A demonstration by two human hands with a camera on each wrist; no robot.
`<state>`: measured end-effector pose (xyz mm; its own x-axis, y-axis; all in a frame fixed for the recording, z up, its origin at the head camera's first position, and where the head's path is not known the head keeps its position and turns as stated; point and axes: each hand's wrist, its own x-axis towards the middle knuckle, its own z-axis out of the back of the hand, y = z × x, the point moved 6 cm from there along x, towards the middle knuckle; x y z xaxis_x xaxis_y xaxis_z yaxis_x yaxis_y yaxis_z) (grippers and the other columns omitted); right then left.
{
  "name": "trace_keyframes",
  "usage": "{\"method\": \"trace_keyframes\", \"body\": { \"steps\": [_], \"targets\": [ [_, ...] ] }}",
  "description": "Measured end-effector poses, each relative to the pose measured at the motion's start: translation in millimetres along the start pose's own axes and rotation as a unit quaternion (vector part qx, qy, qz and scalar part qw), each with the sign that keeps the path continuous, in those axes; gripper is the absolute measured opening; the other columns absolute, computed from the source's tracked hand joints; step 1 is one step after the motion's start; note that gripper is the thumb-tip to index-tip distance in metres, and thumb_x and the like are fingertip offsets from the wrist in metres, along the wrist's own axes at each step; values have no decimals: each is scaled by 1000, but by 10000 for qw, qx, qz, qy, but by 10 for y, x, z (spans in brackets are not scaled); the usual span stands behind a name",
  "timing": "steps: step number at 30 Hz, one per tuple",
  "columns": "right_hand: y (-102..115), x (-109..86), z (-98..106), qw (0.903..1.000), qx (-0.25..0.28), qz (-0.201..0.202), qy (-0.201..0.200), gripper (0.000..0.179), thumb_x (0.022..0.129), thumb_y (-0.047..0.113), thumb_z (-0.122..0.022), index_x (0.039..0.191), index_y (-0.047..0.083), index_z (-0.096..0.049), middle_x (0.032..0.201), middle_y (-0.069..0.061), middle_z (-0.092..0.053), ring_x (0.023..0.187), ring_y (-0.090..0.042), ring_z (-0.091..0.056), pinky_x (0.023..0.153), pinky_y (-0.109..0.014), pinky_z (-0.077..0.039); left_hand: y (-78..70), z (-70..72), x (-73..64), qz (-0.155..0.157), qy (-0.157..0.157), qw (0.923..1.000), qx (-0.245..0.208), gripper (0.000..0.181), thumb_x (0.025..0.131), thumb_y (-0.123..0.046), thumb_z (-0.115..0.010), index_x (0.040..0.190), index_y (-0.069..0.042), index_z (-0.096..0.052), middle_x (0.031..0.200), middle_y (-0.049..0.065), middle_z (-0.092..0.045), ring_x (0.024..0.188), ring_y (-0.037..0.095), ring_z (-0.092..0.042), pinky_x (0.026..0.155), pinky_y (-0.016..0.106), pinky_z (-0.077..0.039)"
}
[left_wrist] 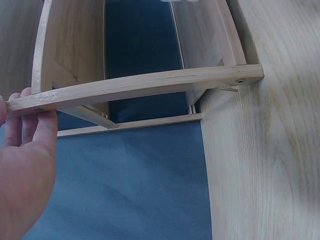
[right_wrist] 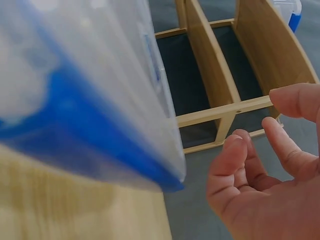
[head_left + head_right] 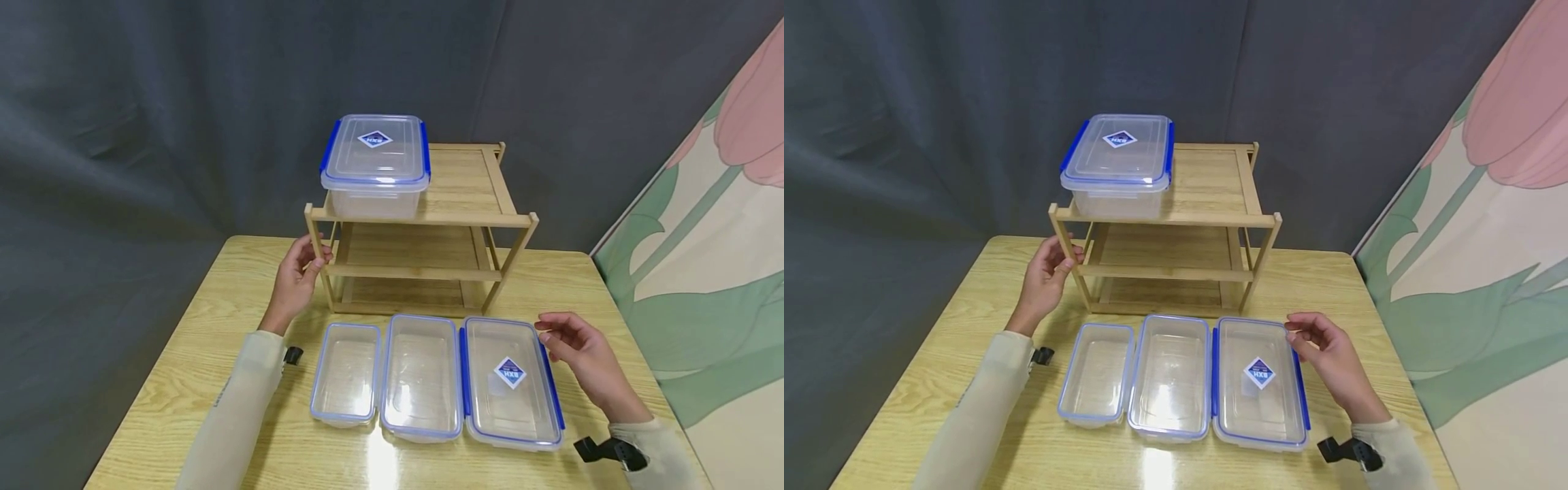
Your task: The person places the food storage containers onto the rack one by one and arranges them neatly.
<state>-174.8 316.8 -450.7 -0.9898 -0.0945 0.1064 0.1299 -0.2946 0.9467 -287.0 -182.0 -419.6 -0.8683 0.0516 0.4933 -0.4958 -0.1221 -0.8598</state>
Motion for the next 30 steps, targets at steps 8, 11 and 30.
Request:
{"method": "trace_keyframes", "body": {
  "steps": [8,11,30],
  "targets": [
    [-173,-48,-4,9978,-529,-347,-192,35,105,11,-67,136,-1,-59,117,17,-69,95,-7,-61,72,-24,-60,-7,-6,-2,23,-31,10000,-22,43,106,2,-55,149,0,-51,124,34,-64,112,30,-69,97,19,-58],
    [-208,-65,-7,9970,-629,-373,-256,37,105,12,-67,137,-3,-57,117,17,-68,96,-5,-60,72,-23,-60,0,-2,-1,46,-41,10000,-17,43,106,2,-55,149,0,-51,124,33,-64,112,29,-69,97,19,-58],
    [-425,-134,-45,9925,-932,-423,-668,42,102,12,-71,140,-2,-57,117,21,-62,94,-5,-55,71,-17,-54,20,0,5,5,-3,10000,23,43,107,1,-55,150,-1,-51,124,29,-66,115,47,-66,103,38,-59]
  ]
}}
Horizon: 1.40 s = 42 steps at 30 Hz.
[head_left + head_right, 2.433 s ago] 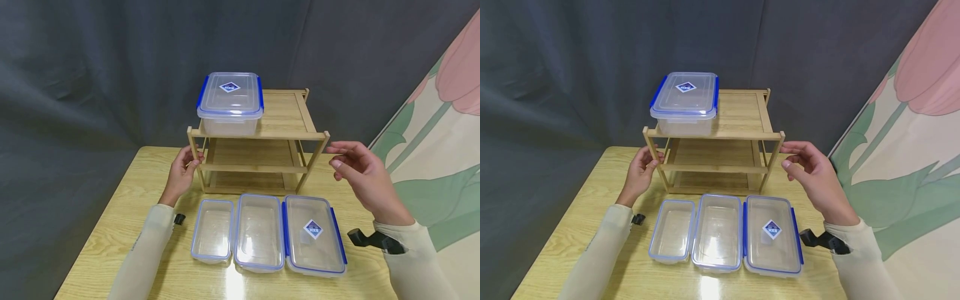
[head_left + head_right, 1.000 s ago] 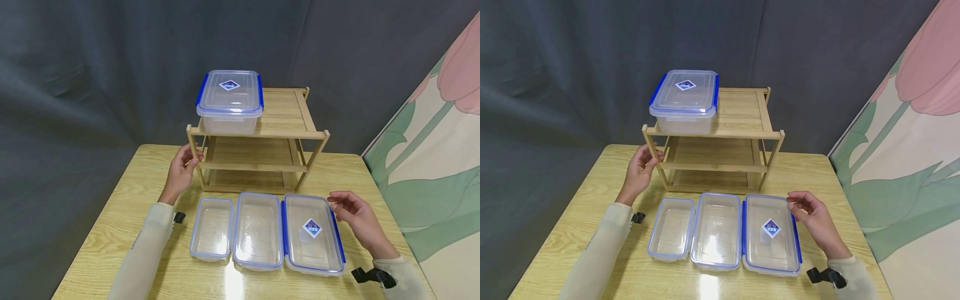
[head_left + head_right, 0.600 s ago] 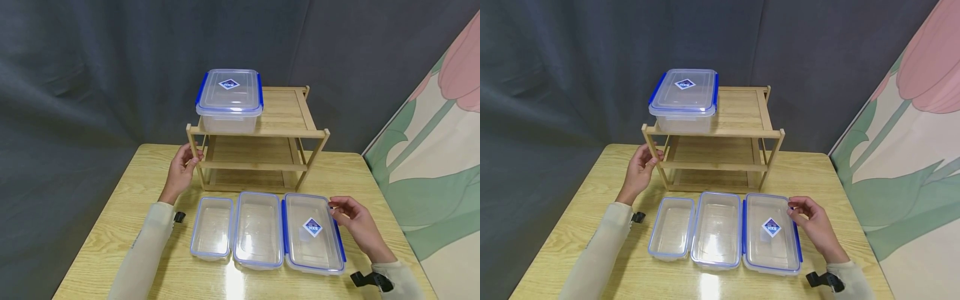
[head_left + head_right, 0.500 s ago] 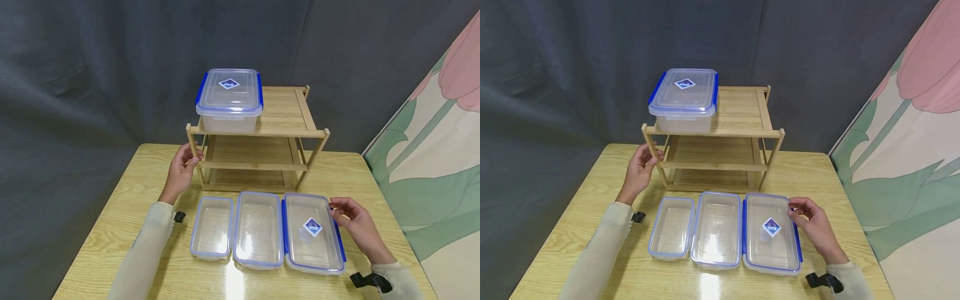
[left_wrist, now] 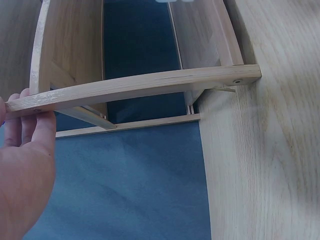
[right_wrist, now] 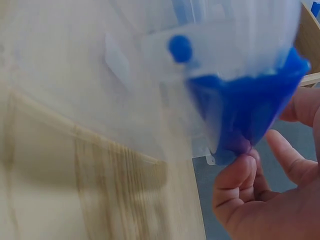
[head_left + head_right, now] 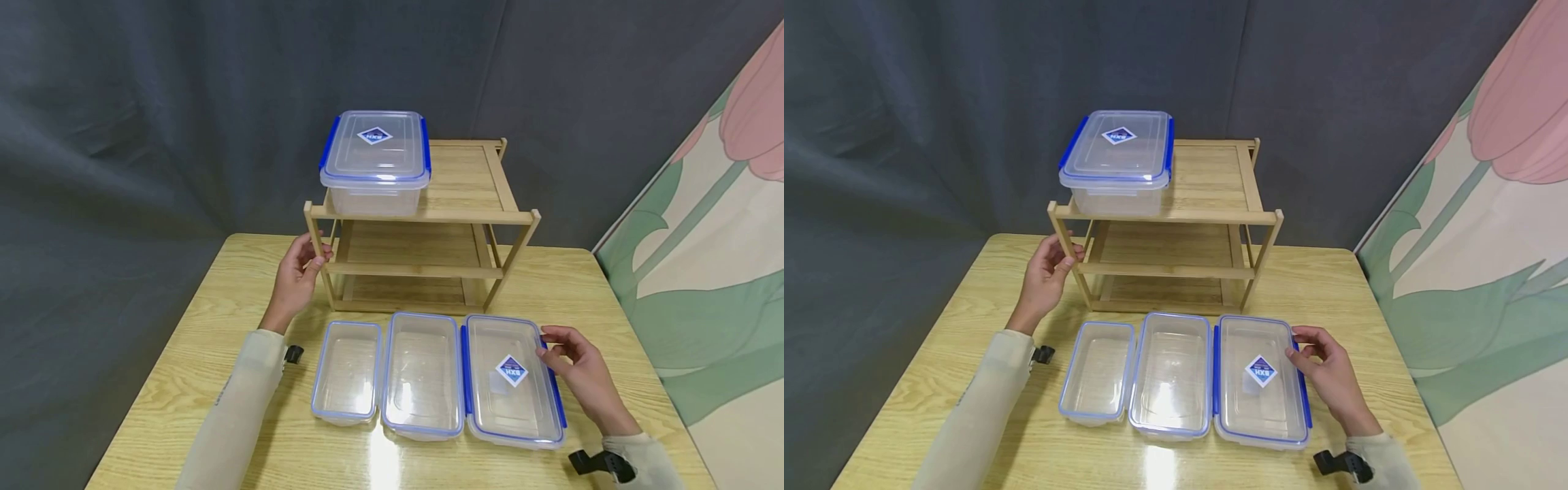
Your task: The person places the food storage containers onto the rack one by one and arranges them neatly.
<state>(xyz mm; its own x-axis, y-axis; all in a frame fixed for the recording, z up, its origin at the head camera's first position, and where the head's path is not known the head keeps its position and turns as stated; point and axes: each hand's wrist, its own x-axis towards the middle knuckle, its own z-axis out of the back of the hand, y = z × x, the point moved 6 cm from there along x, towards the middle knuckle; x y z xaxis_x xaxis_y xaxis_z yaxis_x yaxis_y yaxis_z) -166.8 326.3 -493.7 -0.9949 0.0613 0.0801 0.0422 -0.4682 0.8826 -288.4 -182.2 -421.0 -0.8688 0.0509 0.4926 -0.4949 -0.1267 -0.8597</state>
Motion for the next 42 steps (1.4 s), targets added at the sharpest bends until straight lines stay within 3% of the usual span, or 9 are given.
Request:
{"method": "trace_keyframes", "body": {
  "steps": [7,12,16,22,29,36,42],
  "targets": [
    [-36,-33,-30,9994,-287,-169,-29,47,102,19,-73,143,2,-56,125,15,-57,96,-5,-54,74,-16,-53,-7,1,2,-11,-22,10000,-9,43,107,2,-54,150,0,-51,124,33,-64,113,38,-68,101,29,-59],
    [-84,-76,-60,9989,-289,-352,81,51,103,24,-73,146,3,-55,124,15,-57,98,-4,-55,75,-17,-55,-1,-15,-1,-74,-27,10000,-33,43,106,3,-54,149,1,-51,120,28,-66,112,37,-69,100,32,-60],
    [-109,-81,-99,9990,-199,-344,227,55,104,24,-71,152,5,-53,126,9,-58,98,-2,-59,74,-23,-60,-6,-24,-6,-67,-12,10000,-31,43,106,2,-55,149,0,-52,119,25,-66,110,30,-70,98,26,-60],
    [-135,-69,-140,9986,-237,-305,354,58,105,25,-68,157,7,-48,135,-12,-56,95,-5,-59,74,-23,-58,-19,-6,-20,30,-9,10000,-13,44,107,1,-54,150,0,-50,124,31,-65,112,27,-69,100,23,-58],
    [-152,-77,-163,9986,-172,-190,470,59,108,24,-64,161,10,-44,137,-13,-56,97,0,-61,75,-23,-59,11,14,-18,132,-29,9999,47,43,108,0,-53,151,-4,-51,126,29,-65,117,43,-67,101,24,-57],
    [-133,-111,-211,9981,-265,-22,562,57,111,22,-57,165,14,-39,148,-27,-51,101,9,-59,76,-22,-59,6,3,-27,64,-71,10000,14,44,107,2,-54,150,-1,-51,124,31,-65,112,24,-69,101,26,-58],
    [-104,-119,-227,9976,-251,239,599,54,113,18,-51,165,14,-38,152,-31,-46,104,13,-58,75,-22,-60,29,-10,-23,-8,-100,9999,53,44,107,2,-54,150,0,-50,124,33,-64,111,24,-69,100,21,-57]
  ]
}}
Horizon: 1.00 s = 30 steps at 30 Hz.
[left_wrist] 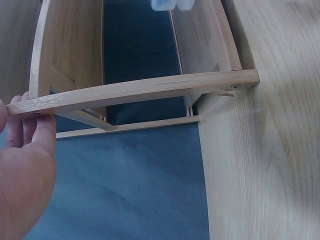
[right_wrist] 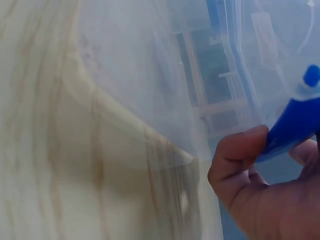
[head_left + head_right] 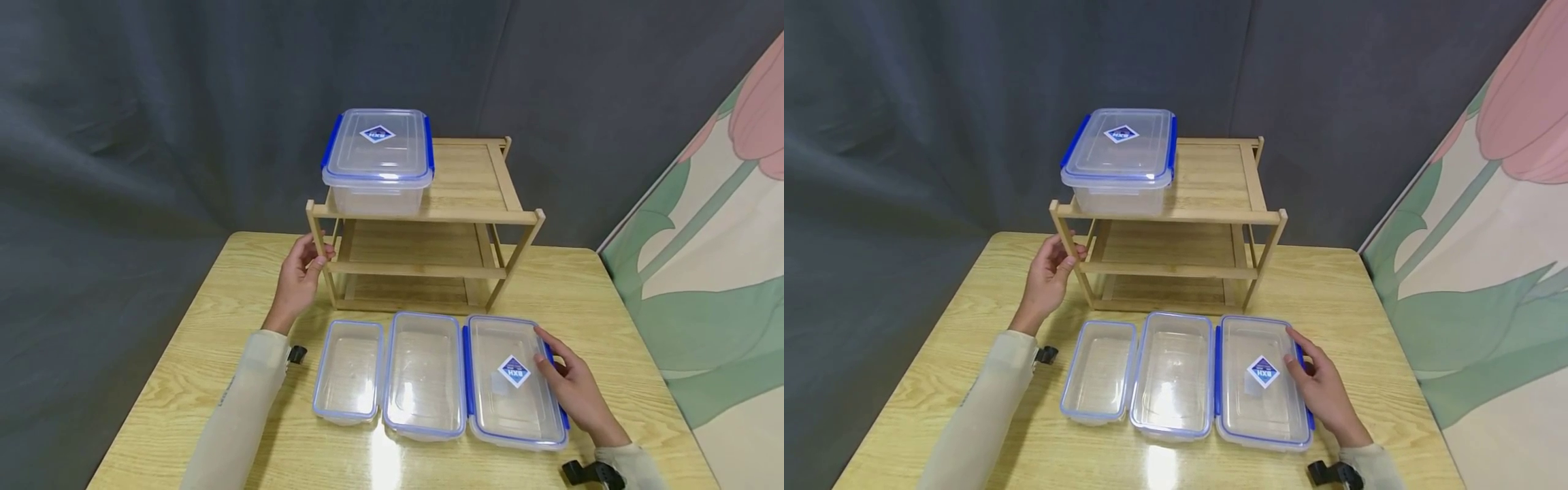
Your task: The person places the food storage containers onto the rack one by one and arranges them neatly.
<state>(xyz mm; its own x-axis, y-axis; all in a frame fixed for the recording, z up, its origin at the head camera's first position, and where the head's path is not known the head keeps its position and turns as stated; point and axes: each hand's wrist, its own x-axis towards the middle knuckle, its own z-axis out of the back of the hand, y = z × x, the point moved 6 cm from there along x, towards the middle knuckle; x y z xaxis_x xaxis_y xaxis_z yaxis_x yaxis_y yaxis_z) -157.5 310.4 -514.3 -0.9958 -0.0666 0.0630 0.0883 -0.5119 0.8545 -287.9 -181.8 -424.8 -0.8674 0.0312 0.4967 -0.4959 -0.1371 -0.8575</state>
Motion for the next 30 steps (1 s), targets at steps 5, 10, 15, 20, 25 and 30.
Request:
{"method": "trace_keyframes", "body": {
  "steps": [5,10,15,20,25,30],
  "targets": [
    [2,-5,12,9999,-69,90,-4,53,113,18,-51,165,14,-39,158,-31,-43,115,21,-46,81,-14,-56,7,-15,-1,68,-1,10000,-37,43,106,4,-54,149,0,-51,122,32,-64,110,21,-69,99,19,-56],
    [-13,6,34,9999,-89,102,-65,53,112,17,-52,164,13,-41,158,-30,-44,116,20,-45,82,-12,-54,1,-25,-4,126,21,9999,-19,43,106,4,-54,149,-1,-51,122,31,-65,110,18,-68,99,19,-56],
    [-19,-1,39,9997,-26,175,-162,53,111,13,-54,163,11,-43,153,-29,-48,111,16,-49,77,-17,-57,5,-10,-16,161,40,9998,63,43,107,0,-54,150,-3,-51,124,29,-65,112,24,-68,99,20,-56],
    [13,-9,63,9995,-81,197,-246,51,112,15,-53,162,11,-44,152,-26,-49,110,12,-51,76,-18,-58,0,2,-20,162,6,9998,145,42,108,-2,-54,149,-5,-52,123,28,-66,112,29,-67,97,19,-56],
    [66,-12,107,9996,0,123,-252,52,112,16,-53,162,10,-43,152,-26,-47,105,10,-56,73,-23,-61,-12,2,-22,227,-25,9996,180,40,108,-1,-53,148,-4,-53,123,27,-66,112,22,-67,97,17,-55],
    [115,-12,149,9995,264,-29,-149,53,113,17,-51,164,12,-39,149,-25,-45,92,-1,-67,67,-30,-64,-19,-10,-11,219,25,9996,160,41,108,-2,-52,149,-4,-52,125,29,-65,113,27,-67,101,25,-57]
  ]
}}
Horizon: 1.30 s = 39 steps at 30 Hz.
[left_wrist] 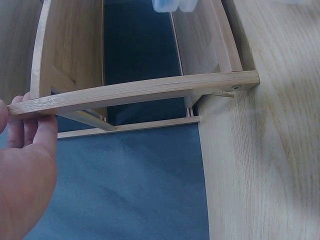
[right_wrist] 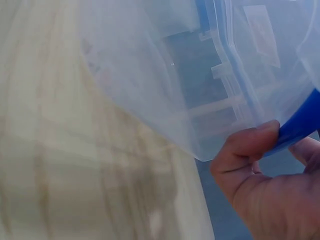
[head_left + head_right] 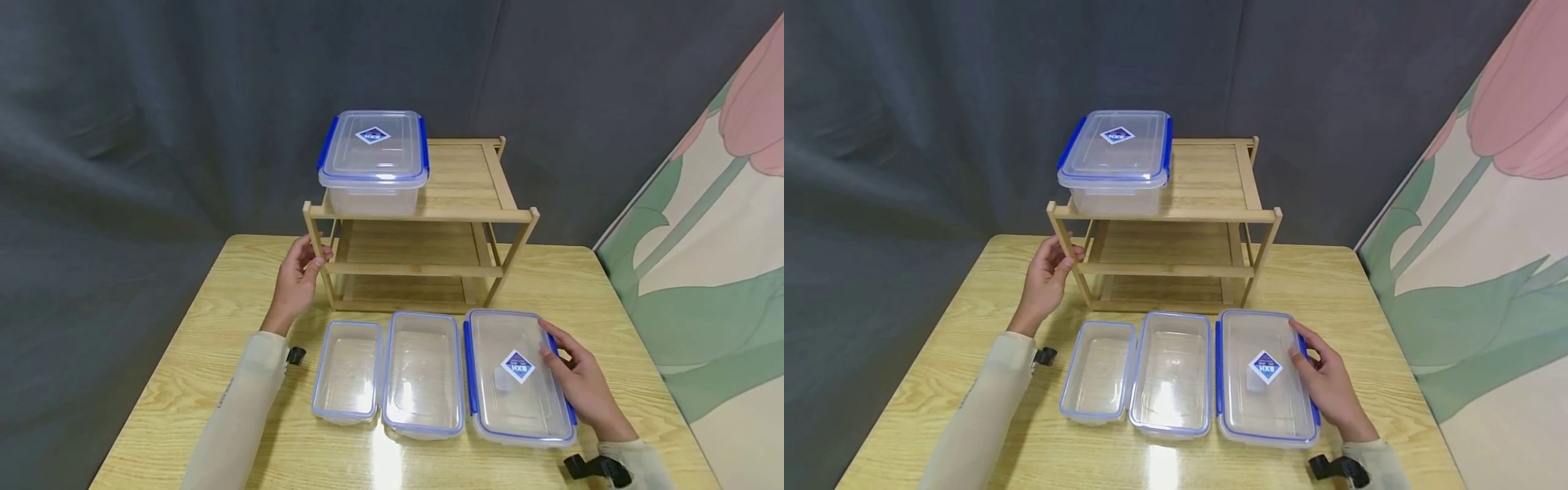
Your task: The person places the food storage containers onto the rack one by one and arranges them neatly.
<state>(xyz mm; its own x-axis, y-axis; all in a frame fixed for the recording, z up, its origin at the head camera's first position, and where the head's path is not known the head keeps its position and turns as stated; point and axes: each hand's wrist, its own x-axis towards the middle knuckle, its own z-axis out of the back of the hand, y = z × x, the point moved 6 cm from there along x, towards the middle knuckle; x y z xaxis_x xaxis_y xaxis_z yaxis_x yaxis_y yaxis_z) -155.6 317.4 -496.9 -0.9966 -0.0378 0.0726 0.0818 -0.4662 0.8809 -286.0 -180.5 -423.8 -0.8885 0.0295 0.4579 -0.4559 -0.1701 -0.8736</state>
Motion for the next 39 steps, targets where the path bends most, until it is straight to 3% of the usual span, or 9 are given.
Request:
{"method": "trace_keyframes", "body": {
  "steps": [5,10,21,26,35,39],
  "targets": [
    [59,19,23,9999,129,-70,31,54,113,19,-50,165,14,-38,147,-21,-43,85,-6,-70,63,-34,-65,-13,-12,16,-32,59,10000,-18,43,108,-2,-52,151,-4,-51,127,32,-65,117,38,-67,106,40,-57],
    [127,42,26,9998,203,42,77,54,113,19,-51,165,15,-38,145,-15,-44,86,-7,-71,63,-35,-66,-30,-10,24,-31,72,9999,-80,42,108,-1,-51,151,-3,-50,127,31,-64,117,40,-65,102,27,-56],
    [301,85,51,9990,299,282,162,54,112,16,-52,165,15,-39,133,14,-49,84,-10,-74,61,-37,-66,-26,-26,68,-188,167,9996,-146,42,109,0,-51,151,-3,-48,128,29,-64,113,15,-67,102,21,-56],
    [407,100,91,9989,251,374,133,53,112,15,-52,164,14,-40,133,20,-49,85,-8,-73,61,-38,-66,-31,-29,71,-210,206,9994,-169,42,108,3,-50,150,-1,-48,126,27,-64,111,13,-67,100,21,-57],
    [632,132,164,9987,148,469,109,53,111,12,-52,163,13,-41,130,17,-51,86,-7,-72,62,-35,-66,-23,-23,49,-125,198,9995,-200,41,108,3,-49,149,0,-49,126,29,-64,113,20,-67,103,28,-57],
    [743,162,207,9984,7,556,40,54,110,11,-54,163,14,-43,128,18,-53,86,-7,-71,63,-31,-65,-22,-10,39,-106,176,9995,-238,41,108,3,-49,149,1,-49,126,31,-63,115,35,-66,103,26,-57]
  ]
}}
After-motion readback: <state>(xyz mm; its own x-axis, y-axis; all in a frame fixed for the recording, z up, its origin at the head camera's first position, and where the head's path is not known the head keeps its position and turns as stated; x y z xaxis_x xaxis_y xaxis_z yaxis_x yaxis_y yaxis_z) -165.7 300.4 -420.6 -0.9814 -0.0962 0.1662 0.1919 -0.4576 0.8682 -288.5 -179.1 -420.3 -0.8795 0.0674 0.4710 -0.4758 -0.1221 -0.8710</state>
